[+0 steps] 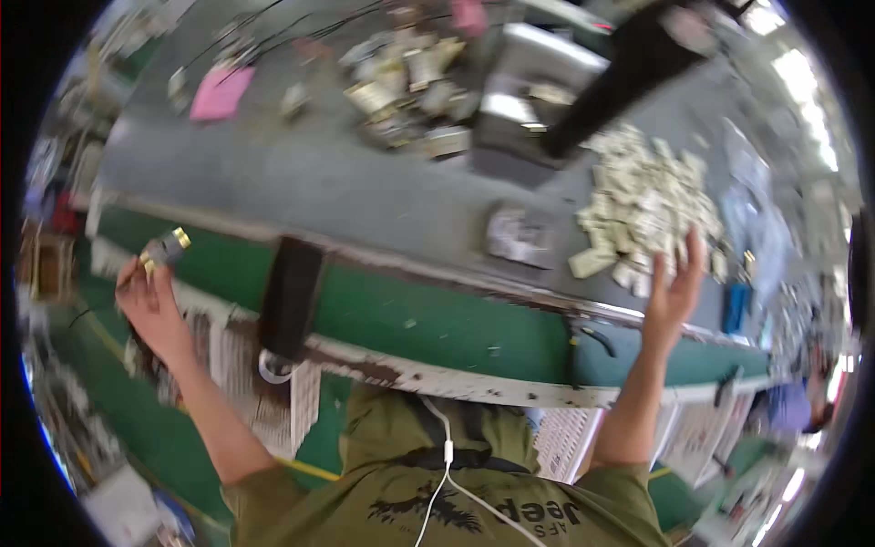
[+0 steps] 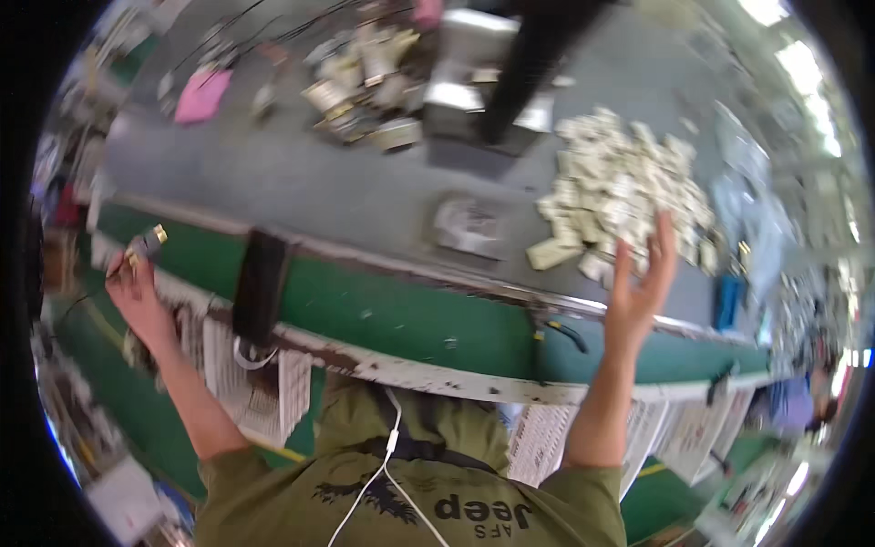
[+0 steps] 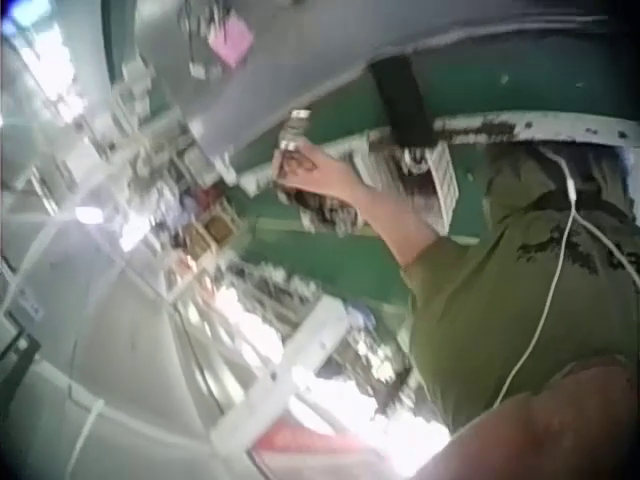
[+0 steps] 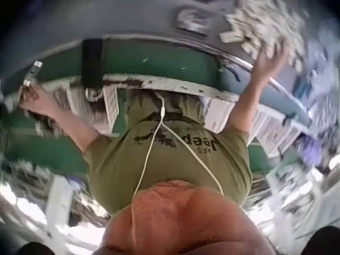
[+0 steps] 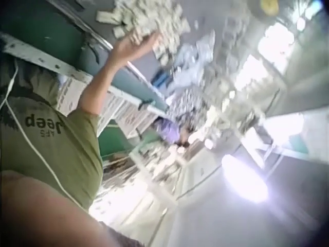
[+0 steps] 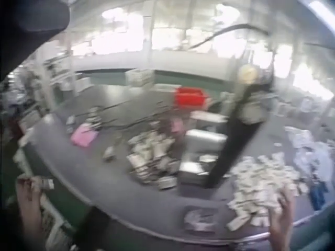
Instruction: Manually attaching small plastic connectors to ends of electrical wires on an assembly line.
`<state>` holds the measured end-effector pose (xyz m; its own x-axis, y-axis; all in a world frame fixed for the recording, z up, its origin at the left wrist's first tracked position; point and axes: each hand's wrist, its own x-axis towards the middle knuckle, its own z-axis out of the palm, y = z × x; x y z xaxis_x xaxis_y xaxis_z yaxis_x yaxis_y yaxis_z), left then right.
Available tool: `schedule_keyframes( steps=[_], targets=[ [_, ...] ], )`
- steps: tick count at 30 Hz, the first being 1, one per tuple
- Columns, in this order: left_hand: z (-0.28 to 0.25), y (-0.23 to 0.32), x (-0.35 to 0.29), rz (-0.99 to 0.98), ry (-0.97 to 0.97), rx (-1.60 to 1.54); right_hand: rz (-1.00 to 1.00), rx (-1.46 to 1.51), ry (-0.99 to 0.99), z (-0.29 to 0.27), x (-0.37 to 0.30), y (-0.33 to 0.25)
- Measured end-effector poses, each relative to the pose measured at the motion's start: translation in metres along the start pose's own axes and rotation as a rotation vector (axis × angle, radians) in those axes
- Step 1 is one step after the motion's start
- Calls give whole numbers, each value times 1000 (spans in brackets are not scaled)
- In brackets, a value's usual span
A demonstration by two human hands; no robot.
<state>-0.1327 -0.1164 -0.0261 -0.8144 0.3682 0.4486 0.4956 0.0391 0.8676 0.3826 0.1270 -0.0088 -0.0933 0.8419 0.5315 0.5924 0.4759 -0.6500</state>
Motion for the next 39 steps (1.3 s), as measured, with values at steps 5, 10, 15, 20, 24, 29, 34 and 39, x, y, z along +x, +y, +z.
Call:
schedule_keyframes(
  steps=[5,10,15,20,24,29,34,39],
  targets=[
    [-176,-146,-22,-404,485,195,128,311,-31,24,-29,-13],
    [-202,-232,-177,-1078,535,-376,101,289,-76,36,-40,-11],
    [-204,-266,-188,-1170,572,-618,147,240,-141,35,-44,-18],
    [-303,-283,-134,-847,573,-148,183,451,-249,58,-48,-40],
    [-23,-47,4,-77,95,132,214,428,-187,41,-50,-46],
    [130,54,32,168,-655,155,219,517,-306,56,-51,-67],
    [218,57,17,647,-641,479,161,577,-408,59,-54,-77],
    [213,57,30,684,-758,424,108,557,-484,55,-54,-75]
  ],
)
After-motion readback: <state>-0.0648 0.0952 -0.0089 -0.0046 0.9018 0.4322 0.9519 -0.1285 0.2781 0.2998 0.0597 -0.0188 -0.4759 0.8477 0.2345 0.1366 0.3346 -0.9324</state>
